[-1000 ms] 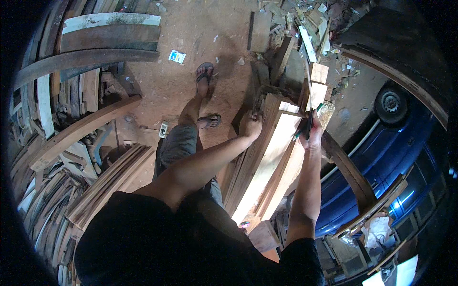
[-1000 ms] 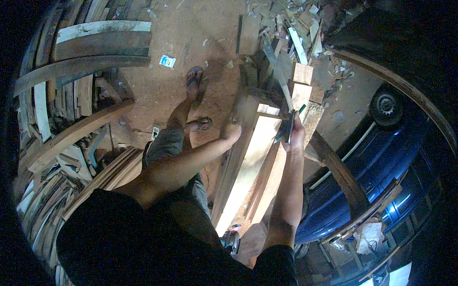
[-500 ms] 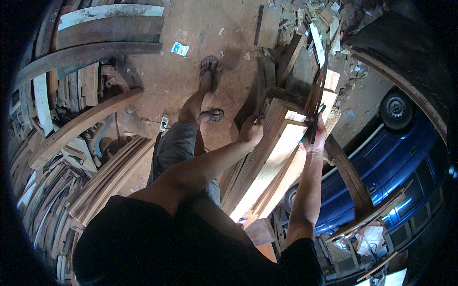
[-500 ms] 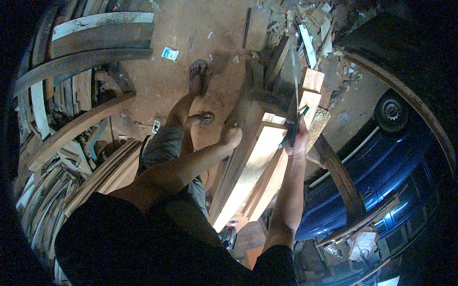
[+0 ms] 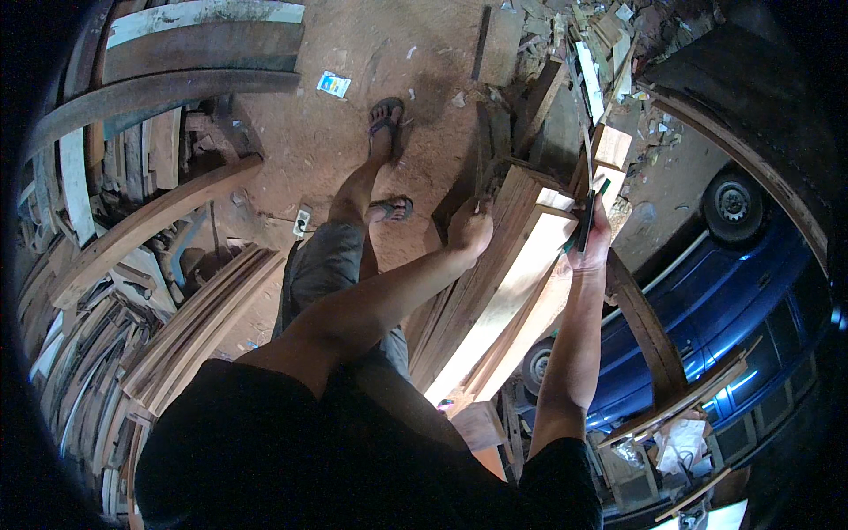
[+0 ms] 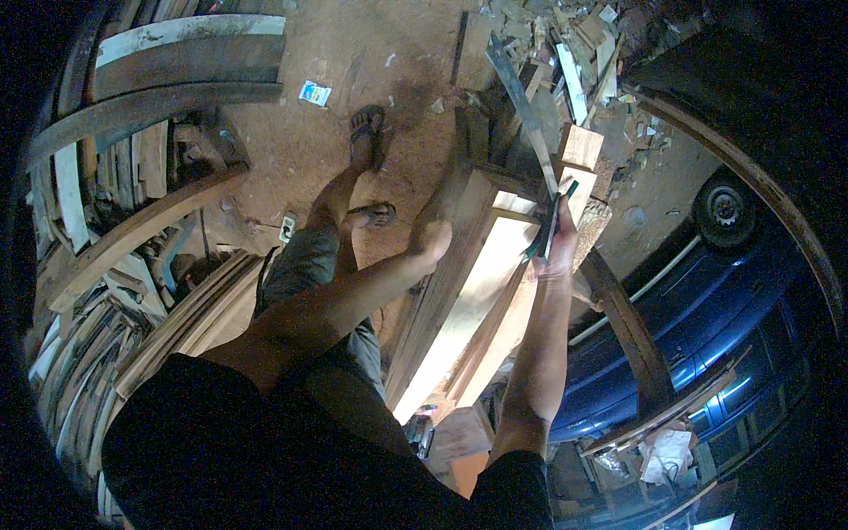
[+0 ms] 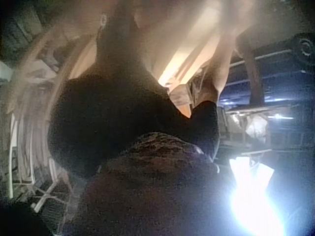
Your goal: The person measures and marks wooden planks using a tape measure, pencil, and square. They then use a circular saw to cut the planks into smaller pieces on a workbench.
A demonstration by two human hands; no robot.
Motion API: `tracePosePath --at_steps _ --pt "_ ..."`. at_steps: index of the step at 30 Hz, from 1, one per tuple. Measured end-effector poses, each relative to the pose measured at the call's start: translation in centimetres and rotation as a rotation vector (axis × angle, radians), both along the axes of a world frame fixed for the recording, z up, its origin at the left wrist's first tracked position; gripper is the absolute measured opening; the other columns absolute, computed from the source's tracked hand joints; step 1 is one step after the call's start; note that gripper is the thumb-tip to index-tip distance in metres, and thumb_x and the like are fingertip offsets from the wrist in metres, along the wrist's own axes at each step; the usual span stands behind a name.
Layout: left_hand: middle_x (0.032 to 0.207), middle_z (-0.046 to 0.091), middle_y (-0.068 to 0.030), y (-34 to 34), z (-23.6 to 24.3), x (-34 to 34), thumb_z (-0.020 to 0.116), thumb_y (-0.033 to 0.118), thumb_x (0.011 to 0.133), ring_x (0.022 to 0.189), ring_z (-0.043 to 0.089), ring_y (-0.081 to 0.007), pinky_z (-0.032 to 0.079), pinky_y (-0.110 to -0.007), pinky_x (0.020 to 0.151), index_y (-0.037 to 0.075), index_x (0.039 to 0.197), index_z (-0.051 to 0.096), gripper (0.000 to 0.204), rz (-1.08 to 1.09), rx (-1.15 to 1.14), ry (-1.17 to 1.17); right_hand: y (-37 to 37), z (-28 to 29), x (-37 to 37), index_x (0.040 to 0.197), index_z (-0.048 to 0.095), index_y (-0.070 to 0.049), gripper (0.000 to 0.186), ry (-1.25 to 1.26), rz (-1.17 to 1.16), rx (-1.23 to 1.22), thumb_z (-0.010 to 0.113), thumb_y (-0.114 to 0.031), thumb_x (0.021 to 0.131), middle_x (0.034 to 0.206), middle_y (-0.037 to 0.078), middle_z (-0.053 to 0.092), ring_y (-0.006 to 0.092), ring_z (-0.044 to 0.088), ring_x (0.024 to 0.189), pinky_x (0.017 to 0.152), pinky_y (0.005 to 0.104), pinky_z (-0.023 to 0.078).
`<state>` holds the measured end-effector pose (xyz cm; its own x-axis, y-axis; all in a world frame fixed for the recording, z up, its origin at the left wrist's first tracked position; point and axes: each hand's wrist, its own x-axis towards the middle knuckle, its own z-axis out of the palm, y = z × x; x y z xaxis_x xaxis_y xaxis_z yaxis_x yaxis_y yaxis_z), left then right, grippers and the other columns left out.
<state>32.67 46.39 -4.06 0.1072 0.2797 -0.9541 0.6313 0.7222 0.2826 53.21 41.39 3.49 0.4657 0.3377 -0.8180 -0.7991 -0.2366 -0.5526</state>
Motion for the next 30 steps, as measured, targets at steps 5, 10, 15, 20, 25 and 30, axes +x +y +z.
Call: tracePosePath --at_steps 5,10,15,20,25,30 --pt "0.123 0.069 -0.024 0.4 -0.4 0.5 0.047 0.046 0.106 0.115 0.064 -0.0462 0.05 -0.052 0.098 0.004 0.127 0.065 0.05 -0.051 -0.005 0.007 0.1 0.0 -0.4 0.102 0.071 -0.013 0.027 -0.038 0.0 -0.067 0.058 -0.036 0.106 0.074 -0.005 0.067 0.0052 0.057 0.051 0.042 0.0227 0.042" --pt "0.119 0.066 -0.0296 -1.9 0.0 0.0 0.05 0.042 0.106 0.113 0.063 -0.0485 0.049 -0.053 0.096 0.001 0.127 0.063 0.048 -0.032 0.314 -0.137 -5.2 -0.4 2.2 0.1 0.067 -0.011 0.032 0.252 0.096 0.444 0.049 -0.035 0.11 0.107 0.011 0.074 0.0162 0.071 0.089 0.076 0.0273 0.055" --pt "0.15 0.043 -0.0324 -3.8 5.8 -1.0 0.046 0.037 0.109 0.142 0.041 -0.0455 0.034 -0.049 0.115 -0.001 0.148 0.044 0.055 0.169 0.503 -0.373 -1.2 7.6 -2.1 0.112 0.067 -0.005 0.048 -0.289 0.094 0.042 0.039 -0.043 0.111 0.137 0.024 0.063 0.0322 0.062 0.125 0.101 0.0459 0.049" --pt "0.166 0.022 -0.0295 -5.0 8.6 -2.0 0.039 0.034 0.111 0.154 0.021 -0.044 0.019 -0.048 0.126 -0.005 0.16 0.02 0.065 -0.07 0.724 -0.524 -4.8 12.4 -4.4 0.125 0.063 -0.002 0.043 -0.525 0.053 -0.133 0.046 -0.039 0.111 0.104 0.007 0.07 0.0177 0.068 0.093 0.085 0.0331 0.055" --pt "0.163 0.024 -0.0336 -7.0 6.4 -1.4 0.038 0.033 0.111 0.153 0.022 -0.0473 0.02 -0.051 0.125 -0.012 0.157 0.021 0.066 0.005 0.756 -0.603 -5.4 14.5 -9.7 0.114 0.066 -0.006 0.034 -0.697 0.186 -0.254 0.055 -0.037 0.109 0.098 0.001 0.068 0.0102 0.065 0.084 0.077 0.0268 0.053" --pt "0.16 0.025 -0.0368 -8.0 5.7 -2.4 0.042 0.033 0.11 0.152 0.022 -0.0484 0.021 -0.051 0.125 -0.012 0.157 0.021 0.068 0.119 0.696 -0.653 -5.3 14.4 -11.3 0.097 0.069 -0.005 0.027 -0.802 0.446 -0.383 0.063 -0.03 0.106 0.084 -0.005 0.063 0.0049 0.054 0.073 0.065 0.0255 0.043"
